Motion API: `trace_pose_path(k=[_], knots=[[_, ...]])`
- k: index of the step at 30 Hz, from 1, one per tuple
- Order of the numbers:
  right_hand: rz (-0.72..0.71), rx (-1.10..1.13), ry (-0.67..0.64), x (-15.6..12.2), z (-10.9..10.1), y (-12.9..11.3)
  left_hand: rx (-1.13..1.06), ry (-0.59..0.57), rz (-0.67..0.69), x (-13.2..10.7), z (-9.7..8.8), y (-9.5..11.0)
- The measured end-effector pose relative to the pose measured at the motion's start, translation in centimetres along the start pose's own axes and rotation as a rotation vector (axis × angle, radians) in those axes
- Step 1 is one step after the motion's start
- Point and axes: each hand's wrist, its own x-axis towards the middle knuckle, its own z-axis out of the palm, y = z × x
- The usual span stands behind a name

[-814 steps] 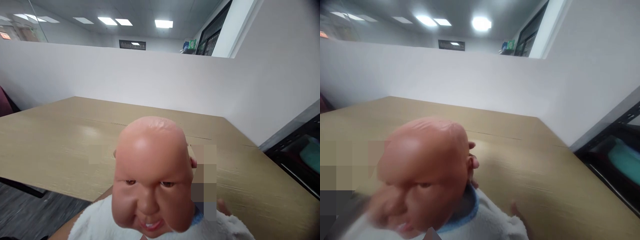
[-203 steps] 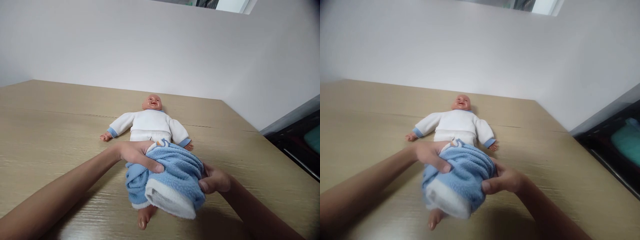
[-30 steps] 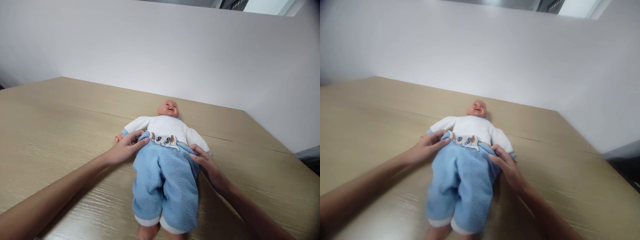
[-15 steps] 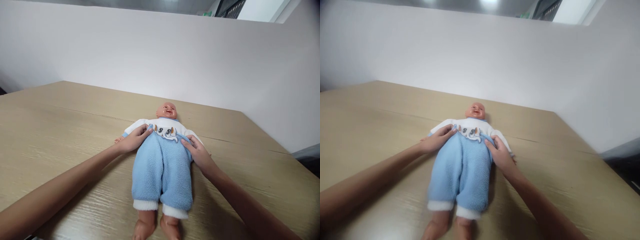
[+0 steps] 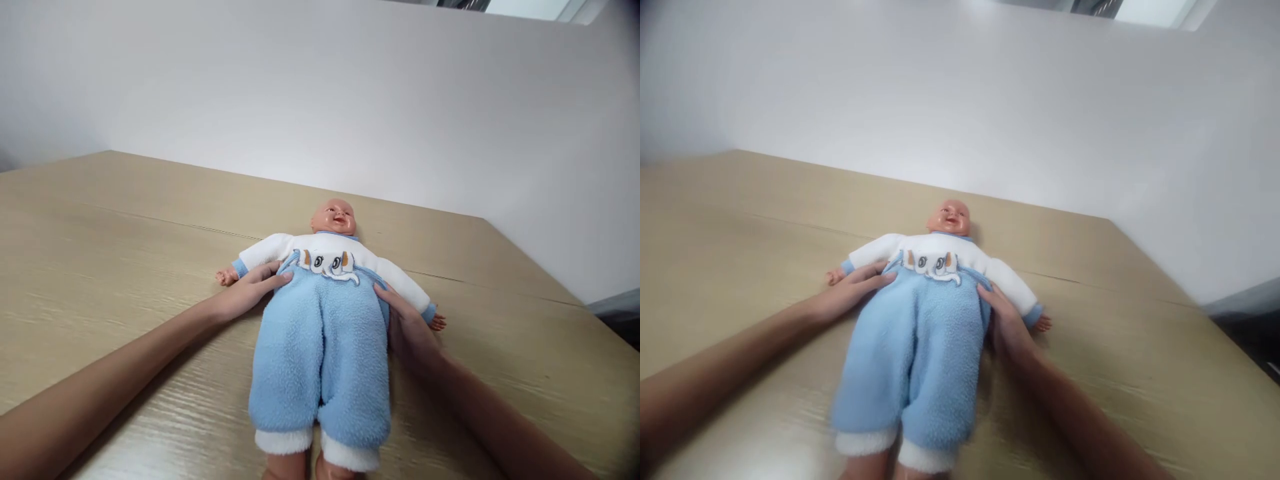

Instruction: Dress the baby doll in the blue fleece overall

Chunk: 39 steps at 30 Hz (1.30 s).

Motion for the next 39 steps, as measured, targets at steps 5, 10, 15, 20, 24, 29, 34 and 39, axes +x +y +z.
trace_pose_path(k=[5, 10, 15, 20, 24, 29, 34, 39], knots=[[0.004, 0.024, 0.026, 0.4, 0.2, -0.5, -0.014, 0.021, -0.063, 0.1, 0.3, 0.8], [-0.047, -0.396, -0.13, -0.5, -3.9, -0.9, 0.282, -0.104, 0.029, -0.2, -2.3, 0.9], [-0.267, -0.759, -0.292, -1.9, -6.6, -0.5, 0.356, -0.273, 0.09, -0.8, -4.0, 0.2], [-0.209, -0.635, -0.276, -2.4, -6.1, -0.4, 0.232, -0.281, 0.125, -0.9, -3.4, 0.1], [-0.097, -0.463, -0.147, -2.4, -5.1, -0.4, 0.083, -0.236, 0.081, -0.8, -2.8, 0.1], [0.003, -0.109, -0.06, -2.2, -2.7, 0.1, -0.044, -0.01, -0.028, -0.8, -0.8, -0.5], [0.057, 0.065, -0.017, -1.9, -0.7, 0.4, -0.314, 0.179, -0.124, -0.8, 2.1, -1.0], [0.046, 0.11, 0.024, -1.9, -0.3, 0.4, -0.372, 0.198, -0.146, -0.8, 3.4, -0.5]])
